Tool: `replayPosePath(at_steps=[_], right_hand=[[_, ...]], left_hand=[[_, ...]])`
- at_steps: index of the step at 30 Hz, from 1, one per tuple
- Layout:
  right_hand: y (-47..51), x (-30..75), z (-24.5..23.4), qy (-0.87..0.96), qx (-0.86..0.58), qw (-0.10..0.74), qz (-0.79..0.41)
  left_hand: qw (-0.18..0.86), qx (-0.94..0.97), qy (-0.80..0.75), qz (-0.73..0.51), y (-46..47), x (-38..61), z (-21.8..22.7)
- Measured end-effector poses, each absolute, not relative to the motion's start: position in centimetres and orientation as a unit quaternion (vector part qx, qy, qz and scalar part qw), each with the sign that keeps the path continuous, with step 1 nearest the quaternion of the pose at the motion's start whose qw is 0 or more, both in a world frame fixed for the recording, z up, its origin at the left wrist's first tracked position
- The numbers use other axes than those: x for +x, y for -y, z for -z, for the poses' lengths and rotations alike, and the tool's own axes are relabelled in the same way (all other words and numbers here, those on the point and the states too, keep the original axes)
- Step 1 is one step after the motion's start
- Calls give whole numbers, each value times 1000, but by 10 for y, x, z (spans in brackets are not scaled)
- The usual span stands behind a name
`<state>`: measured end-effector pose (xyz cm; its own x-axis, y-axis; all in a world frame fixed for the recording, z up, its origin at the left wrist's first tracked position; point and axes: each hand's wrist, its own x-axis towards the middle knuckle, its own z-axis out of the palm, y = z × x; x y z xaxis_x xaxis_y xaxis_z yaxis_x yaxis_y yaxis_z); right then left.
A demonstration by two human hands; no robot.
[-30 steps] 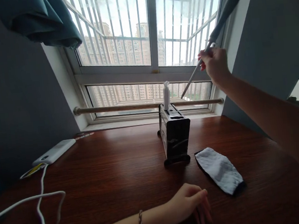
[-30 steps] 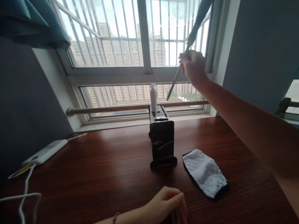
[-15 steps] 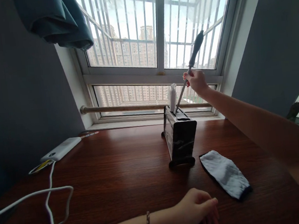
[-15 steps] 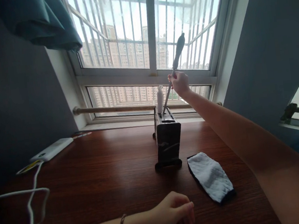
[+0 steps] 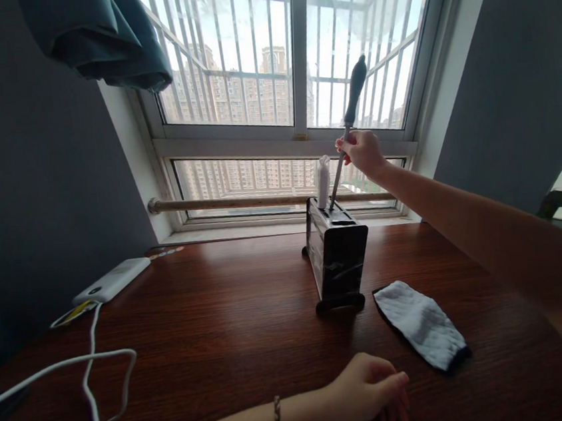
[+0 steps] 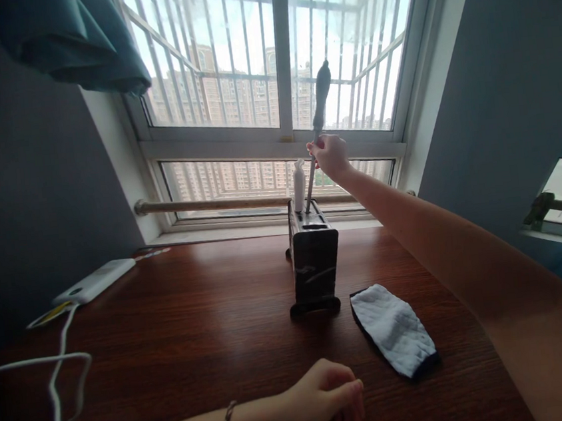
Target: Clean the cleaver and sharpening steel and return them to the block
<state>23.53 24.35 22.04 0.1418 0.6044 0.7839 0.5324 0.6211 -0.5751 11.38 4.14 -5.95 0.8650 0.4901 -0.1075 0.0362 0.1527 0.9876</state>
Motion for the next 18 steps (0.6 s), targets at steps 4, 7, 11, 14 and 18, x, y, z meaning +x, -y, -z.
replayPosePath(at_steps=[4, 7, 11, 14, 18], right_hand=[[-243, 230, -220, 641, -440, 627, -43], [-240, 230, -220, 613, -448, 648, -70], [-232, 229, -219, 623, -502, 586, -126], [-229, 229, -214, 626, -530, 535, -201], [-231, 232, -202, 637, -528, 482, -288]], left_hand=[[727, 635, -208, -155, -41, 114, 59], [725, 638, -206, -155, -42, 113, 59], [722, 644, -208, -145, -41, 112, 56], [721, 645, -209, -144, -41, 112, 56], [719, 649, -198, -148, -42, 112, 59]])
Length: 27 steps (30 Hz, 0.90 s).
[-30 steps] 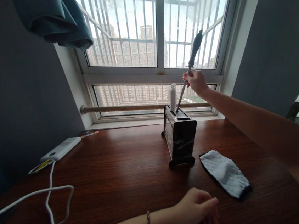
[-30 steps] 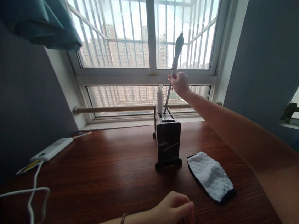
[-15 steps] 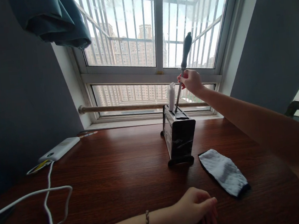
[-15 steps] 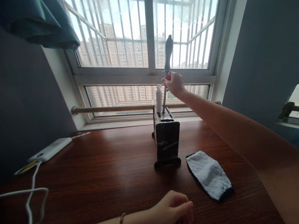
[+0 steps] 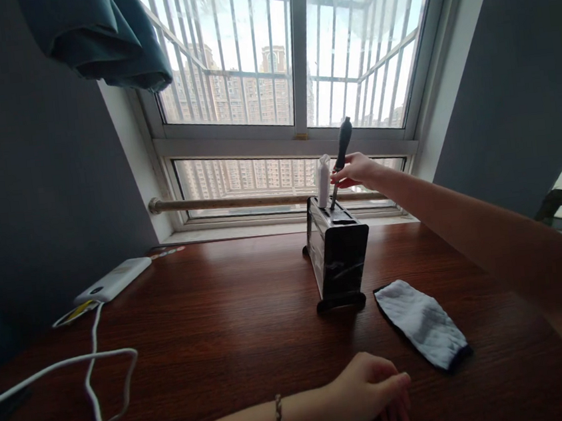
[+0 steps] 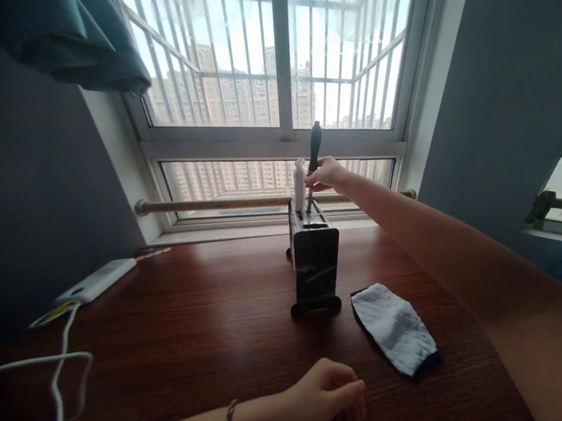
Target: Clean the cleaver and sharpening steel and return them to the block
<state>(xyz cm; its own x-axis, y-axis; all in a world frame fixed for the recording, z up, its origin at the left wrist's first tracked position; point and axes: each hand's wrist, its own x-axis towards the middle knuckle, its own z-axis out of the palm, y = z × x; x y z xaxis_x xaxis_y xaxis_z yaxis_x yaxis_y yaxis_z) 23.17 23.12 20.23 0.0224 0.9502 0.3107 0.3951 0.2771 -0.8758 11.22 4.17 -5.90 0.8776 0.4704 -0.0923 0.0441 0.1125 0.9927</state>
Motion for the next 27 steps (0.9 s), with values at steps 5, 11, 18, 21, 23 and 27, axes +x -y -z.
replayPosePath(at_steps=[5, 11, 18, 21, 23, 27], right_hand=[[-237, 238, -187, 636, -530, 452, -331], [-240, 237, -174, 609, -571, 458, -305], [-237, 224, -168, 609, -584, 430, -322], [-235, 222, -168, 614, -602, 412, -302], [-236, 225, -167, 619, -621, 397, -270], [-244, 232, -166, 653, -649, 349, -173]], left_hand=[[720, 648, -204, -144, -42, 113, 61], [725, 645, -195, -143, -42, 112, 60], [719, 650, -195, -152, -41, 112, 59], [719, 651, -191, -149, -42, 112, 59], [718, 654, -187, -147, -43, 112, 61], [714, 660, -180, -148, -44, 112, 64]])
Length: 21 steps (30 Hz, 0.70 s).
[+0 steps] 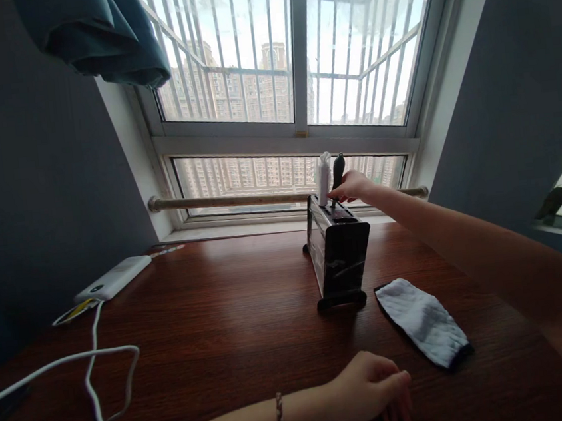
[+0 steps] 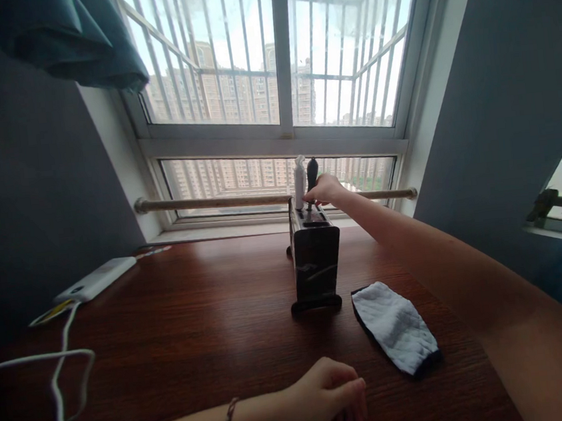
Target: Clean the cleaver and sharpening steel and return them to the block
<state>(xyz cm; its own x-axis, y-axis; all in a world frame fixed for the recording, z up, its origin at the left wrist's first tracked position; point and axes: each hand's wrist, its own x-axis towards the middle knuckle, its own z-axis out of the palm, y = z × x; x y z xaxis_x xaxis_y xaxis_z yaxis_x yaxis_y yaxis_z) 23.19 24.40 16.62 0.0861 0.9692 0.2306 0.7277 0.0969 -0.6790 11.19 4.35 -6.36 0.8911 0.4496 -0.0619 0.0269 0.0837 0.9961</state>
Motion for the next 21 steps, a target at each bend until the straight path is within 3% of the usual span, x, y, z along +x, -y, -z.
replayPosePath(at_steps=[9, 21], right_hand=[[-247, 231, -159, 687, -677, 263, 30], [-242, 235, -146, 714, -650, 257, 44]], left_hand=[[710, 662, -192, -144, -43, 112, 62], [712, 658, -198, -145, -41, 110, 56]])
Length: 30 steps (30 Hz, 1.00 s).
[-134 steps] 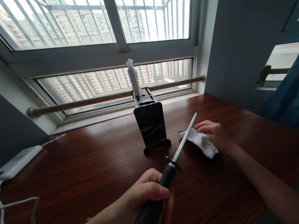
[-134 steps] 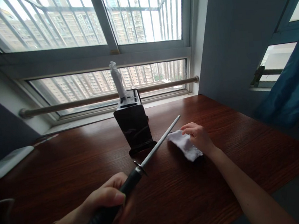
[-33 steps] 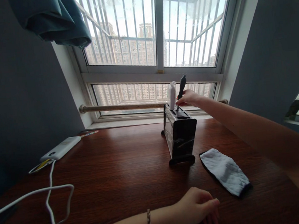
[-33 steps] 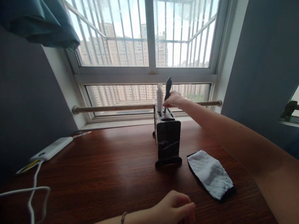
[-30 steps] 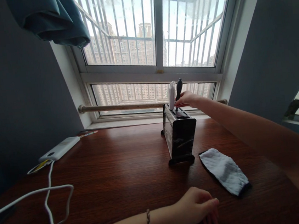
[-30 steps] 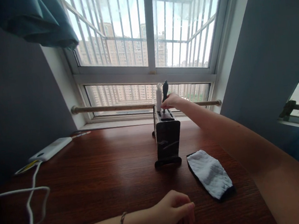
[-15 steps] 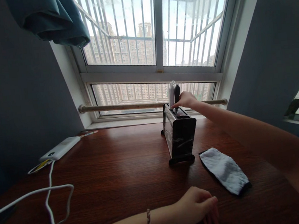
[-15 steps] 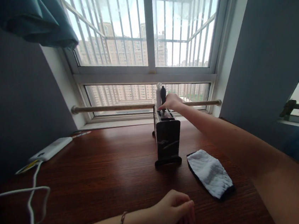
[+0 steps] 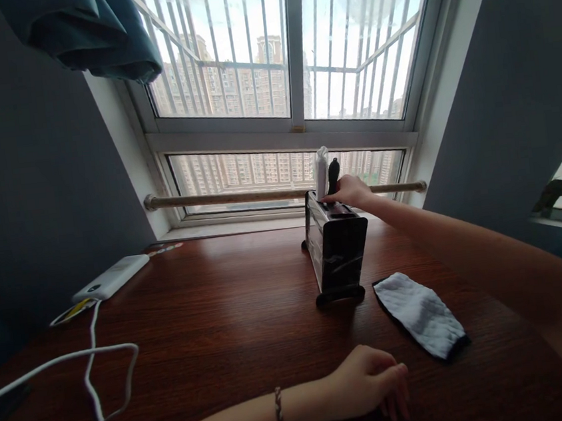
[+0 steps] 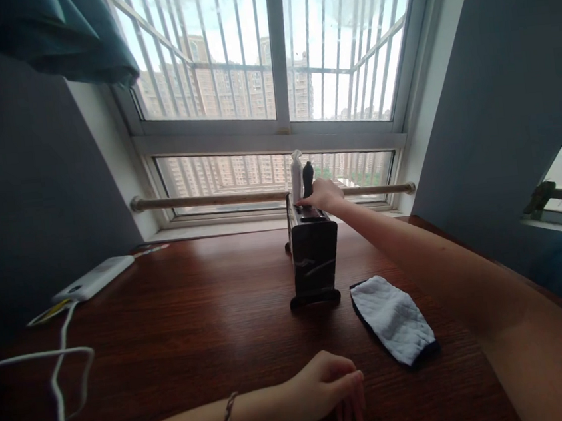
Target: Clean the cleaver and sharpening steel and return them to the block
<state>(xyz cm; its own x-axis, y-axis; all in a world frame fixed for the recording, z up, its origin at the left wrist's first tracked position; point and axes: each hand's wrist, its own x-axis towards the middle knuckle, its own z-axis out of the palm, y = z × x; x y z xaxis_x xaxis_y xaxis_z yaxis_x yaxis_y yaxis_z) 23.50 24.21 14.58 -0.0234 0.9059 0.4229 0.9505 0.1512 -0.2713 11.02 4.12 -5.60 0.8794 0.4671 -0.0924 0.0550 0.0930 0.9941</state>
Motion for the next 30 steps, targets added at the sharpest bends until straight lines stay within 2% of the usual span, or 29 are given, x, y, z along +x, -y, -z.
replayPosePath(at_steps=[5, 9, 10, 12, 14, 18, 21, 25, 27, 30], right_hand=[[-194, 251, -128, 725, -595, 340, 74], [-129, 291, -63, 732, -532, 407, 122], [-114, 303, -40, 759, -516, 379, 116], [-90, 326, 8, 825, -497, 259, 76], [-69, 341, 47, 833, -521, 178, 50], [-25, 331, 76, 804, -585, 108, -14], [8, 296, 72, 845, -524, 95, -55], [25, 251, 88, 908, -397, 70, -110], [21, 239, 102, 914, -392, 56, -86], [14, 240, 105, 907, -413, 56, -64]], left_hand=[[703, 666, -204, -142, -40, 109, 56], [691, 674, -216, -146, -39, 110, 58], [687, 677, -220, -148, -39, 110, 58], [677, 685, -225, -149, -38, 111, 58], [668, 693, -228, -149, -37, 111, 56], [639, 719, -231, -149, -35, 108, 54], [521, 799, -229, -196, -31, 105, 52], [244, 900, -191, -305, -20, 104, 46], [175, 927, -152, -295, -14, 104, 41], [135, 960, -112, -217, -11, 103, 33]])
